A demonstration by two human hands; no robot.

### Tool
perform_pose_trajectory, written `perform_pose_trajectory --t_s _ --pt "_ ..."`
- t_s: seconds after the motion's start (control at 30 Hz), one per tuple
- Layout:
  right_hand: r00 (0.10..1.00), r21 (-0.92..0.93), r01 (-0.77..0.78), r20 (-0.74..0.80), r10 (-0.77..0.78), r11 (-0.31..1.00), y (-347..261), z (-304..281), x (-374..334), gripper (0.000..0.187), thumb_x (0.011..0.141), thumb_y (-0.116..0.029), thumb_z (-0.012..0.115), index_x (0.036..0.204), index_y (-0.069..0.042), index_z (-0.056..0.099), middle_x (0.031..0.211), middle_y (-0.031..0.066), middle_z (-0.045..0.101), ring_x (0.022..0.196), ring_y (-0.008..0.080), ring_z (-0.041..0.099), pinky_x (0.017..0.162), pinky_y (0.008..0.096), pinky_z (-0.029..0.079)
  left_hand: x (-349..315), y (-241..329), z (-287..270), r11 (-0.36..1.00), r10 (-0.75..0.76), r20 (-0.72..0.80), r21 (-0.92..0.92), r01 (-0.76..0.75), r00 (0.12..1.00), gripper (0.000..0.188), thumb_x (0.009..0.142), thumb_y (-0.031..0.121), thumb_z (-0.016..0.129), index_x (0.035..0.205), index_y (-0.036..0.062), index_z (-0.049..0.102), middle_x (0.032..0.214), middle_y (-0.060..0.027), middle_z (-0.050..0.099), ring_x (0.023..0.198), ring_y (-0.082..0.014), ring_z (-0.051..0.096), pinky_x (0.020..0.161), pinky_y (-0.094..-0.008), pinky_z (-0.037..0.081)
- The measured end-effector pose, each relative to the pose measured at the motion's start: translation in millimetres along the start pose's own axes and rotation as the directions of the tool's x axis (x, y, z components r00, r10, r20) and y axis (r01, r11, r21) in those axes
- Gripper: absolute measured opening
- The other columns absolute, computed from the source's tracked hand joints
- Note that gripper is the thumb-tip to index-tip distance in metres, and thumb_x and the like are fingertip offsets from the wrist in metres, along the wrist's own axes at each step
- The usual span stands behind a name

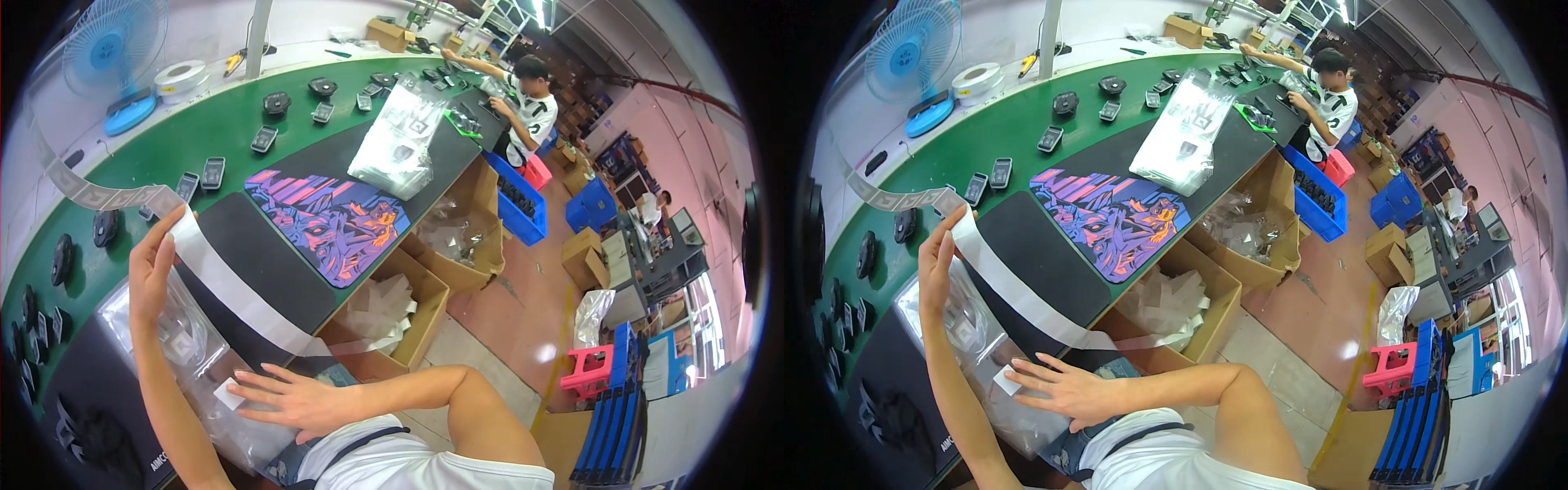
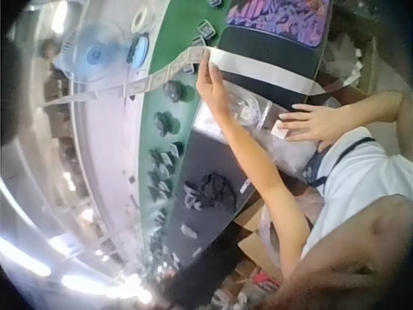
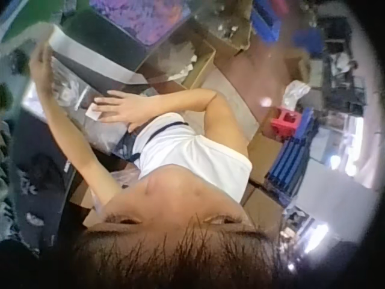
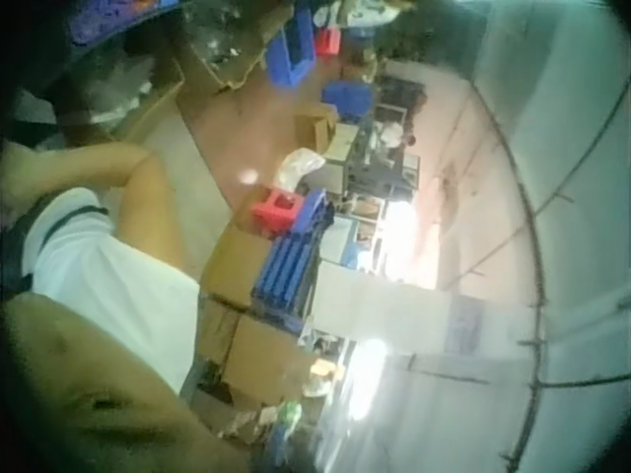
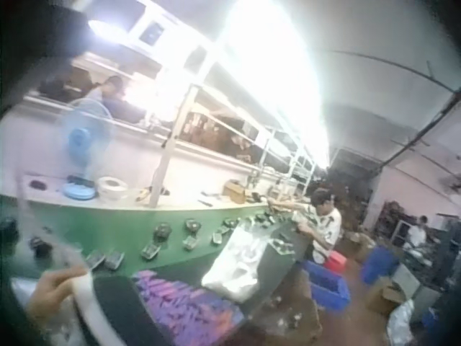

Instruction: Applying square white labels to clear plastic electronic device housings at a factory workstation.

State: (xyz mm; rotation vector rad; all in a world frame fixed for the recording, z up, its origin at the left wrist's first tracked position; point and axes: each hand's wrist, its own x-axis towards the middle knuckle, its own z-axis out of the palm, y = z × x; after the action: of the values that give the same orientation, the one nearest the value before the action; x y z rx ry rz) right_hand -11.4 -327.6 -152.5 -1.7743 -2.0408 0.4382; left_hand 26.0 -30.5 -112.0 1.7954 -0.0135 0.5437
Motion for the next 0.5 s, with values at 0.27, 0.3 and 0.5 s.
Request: perform_pose_trajectory --t_s 0.27,0.3,0.5 --pt "0.852 0.135 0.410 -0.411 -0.326 0.902 8.1 4.1 9.5 0.041 0.072 -0.011 0.079 0.111 -0.013 0.067 0.123 0.0040 0.064 0.121 0.0271 0.057 0.108 0.0492 0.039 -0.2 -1.6 -5.2 0.997 0.039 -0.071 -0.065 -0.044 0.997 0.053 0.108 0.040 0.046 0.140 -0.0008 0.060 0.126 -0.0095 0.070 0.090 -0.0099 0.061 0.083 -0.0264 0.049" --pt "0.849 0.126 0.367 -0.449 -0.277 0.922 11.5 5.9 16.9 0.041 0.072 -0.012 0.080 0.111 -0.013 0.067 0.124 0.0041 0.063 0.123 0.0275 0.057 0.109 0.0498 0.038 -0.4 -2.1 -6.0 0.996 0.029 -0.085 -0.084 -0.036 0.996 0.054 0.109 0.041 0.044 0.140 -0.0009 0.059 0.128 -0.0098 0.069 0.091 -0.0105 0.062 0.085 -0.0268 0.049" --pt "0.771 0.038 0.212 -0.621 -0.143 0.976 47.4 16.1 49.8 0.043 0.075 -0.030 0.086 0.110 -0.013 0.067 0.121 0.0015 0.069 0.125 0.0229 0.060 0.115 0.0551 0.031 5.3 -5.5 -9.5 0.962 0.002 -0.130 -0.270 -0.038 0.991 0.060 0.111 0.046 0.037 0.144 -0.0006 0.054 0.136 -0.0118 0.065 0.102 -0.0142 0.066 0.092 -0.0297 0.051"
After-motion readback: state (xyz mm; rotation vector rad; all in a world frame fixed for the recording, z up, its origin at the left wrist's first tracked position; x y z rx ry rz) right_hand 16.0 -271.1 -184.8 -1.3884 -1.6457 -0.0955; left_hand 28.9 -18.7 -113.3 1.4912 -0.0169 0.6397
